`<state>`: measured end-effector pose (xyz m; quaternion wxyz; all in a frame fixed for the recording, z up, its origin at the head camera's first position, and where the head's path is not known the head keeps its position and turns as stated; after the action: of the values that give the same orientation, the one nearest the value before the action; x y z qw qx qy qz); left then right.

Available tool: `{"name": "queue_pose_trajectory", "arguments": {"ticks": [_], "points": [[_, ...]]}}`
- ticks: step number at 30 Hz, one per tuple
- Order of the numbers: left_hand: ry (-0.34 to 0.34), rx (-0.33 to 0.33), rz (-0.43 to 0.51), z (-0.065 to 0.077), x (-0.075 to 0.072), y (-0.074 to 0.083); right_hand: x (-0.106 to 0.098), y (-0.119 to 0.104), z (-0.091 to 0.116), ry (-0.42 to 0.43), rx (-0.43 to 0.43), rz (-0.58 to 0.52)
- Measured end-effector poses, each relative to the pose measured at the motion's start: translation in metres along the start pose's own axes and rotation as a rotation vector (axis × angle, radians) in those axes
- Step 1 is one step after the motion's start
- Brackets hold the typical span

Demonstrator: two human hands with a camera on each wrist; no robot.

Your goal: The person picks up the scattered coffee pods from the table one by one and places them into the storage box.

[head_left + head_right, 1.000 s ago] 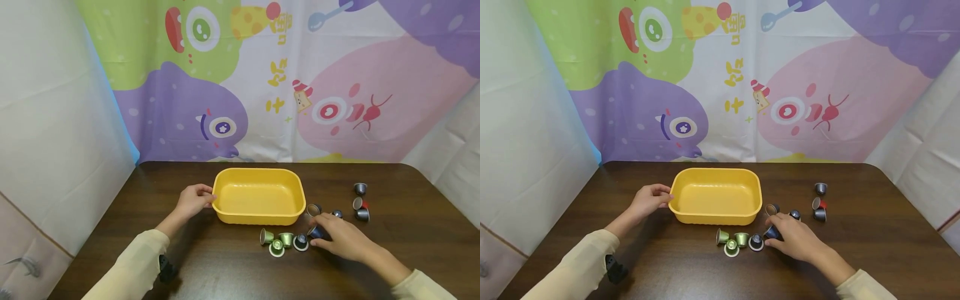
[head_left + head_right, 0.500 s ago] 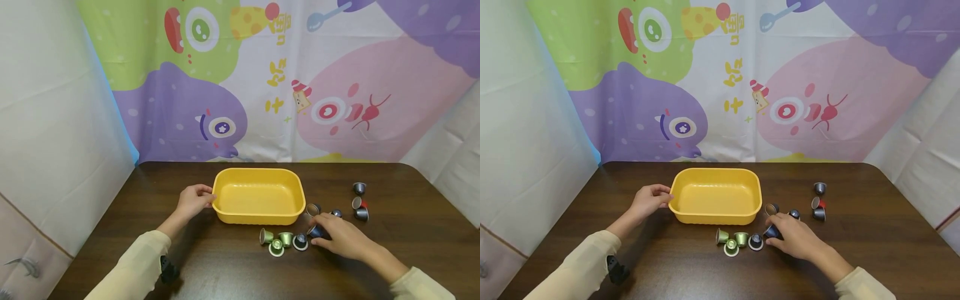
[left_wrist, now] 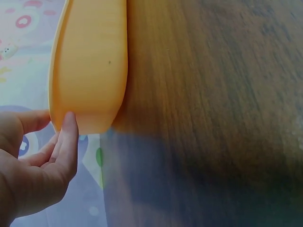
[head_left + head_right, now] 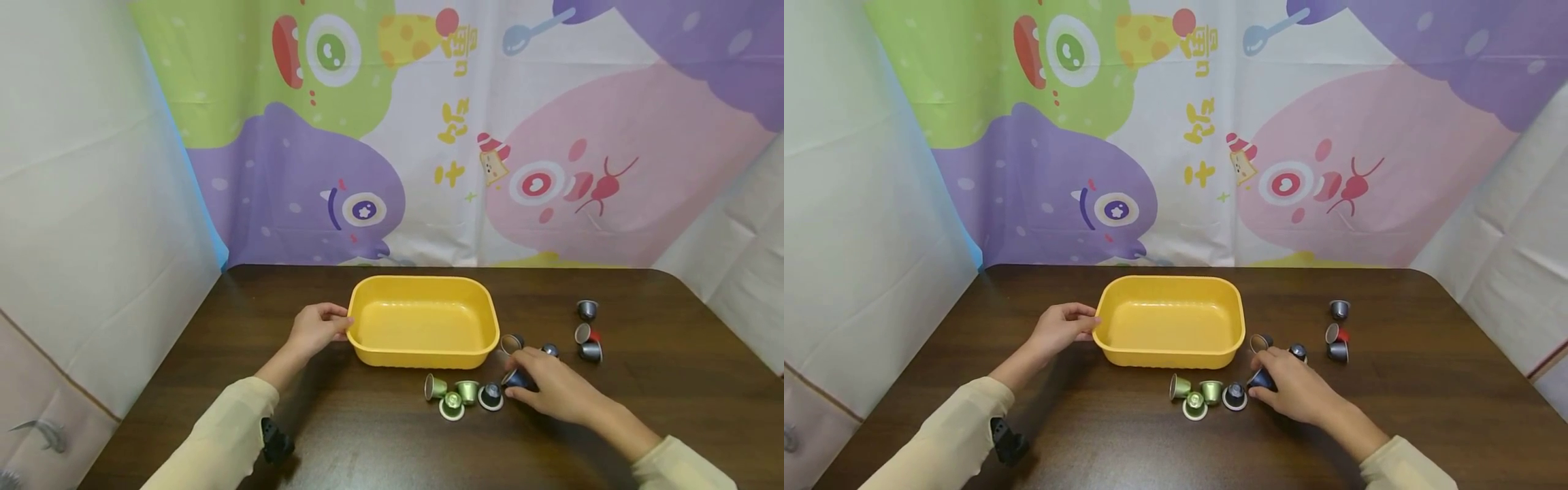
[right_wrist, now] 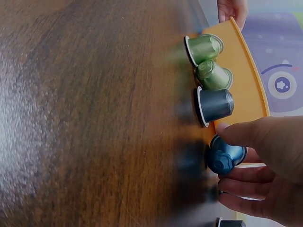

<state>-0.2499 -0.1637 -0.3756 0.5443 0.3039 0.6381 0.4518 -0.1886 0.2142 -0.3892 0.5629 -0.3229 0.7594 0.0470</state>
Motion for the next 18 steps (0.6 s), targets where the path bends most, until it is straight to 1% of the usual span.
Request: {"name": "queue_pose_trajectory", "arguments": {"ticks": [6,9,15,18], "points": [[-0.018,-0.051,0.059,-0.0016,0.0007,0.001,0.0023,0.0001,0.0007,-0.003,0.008,-0.007],[-0.025,-0.076,0.069,-0.0027,0.0011,0.0012,0.0034,-0.0002,0.0013,-0.001,0.011,-0.012],[-0.04,-0.166,0.122,-0.0046,0.0006,0.0022,0.0045,-0.0013,0.0017,0.011,0.006,-0.027],[-0.056,-0.192,0.146,-0.006,0.0,0.0022,0.005,-0.0014,0.0018,0.019,-0.007,-0.023]]}}
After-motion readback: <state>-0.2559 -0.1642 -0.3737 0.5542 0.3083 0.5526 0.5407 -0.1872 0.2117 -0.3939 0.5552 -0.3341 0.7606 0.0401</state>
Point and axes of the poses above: each hand's wrist, its own z-axis away from the middle knuckle, its own x-axis out of the palm, y = z × x, the point moved 1 cm from there along -z, towards the middle knuckle, and after that the axes turned 14 degrees about y, right-handed, at the moved point
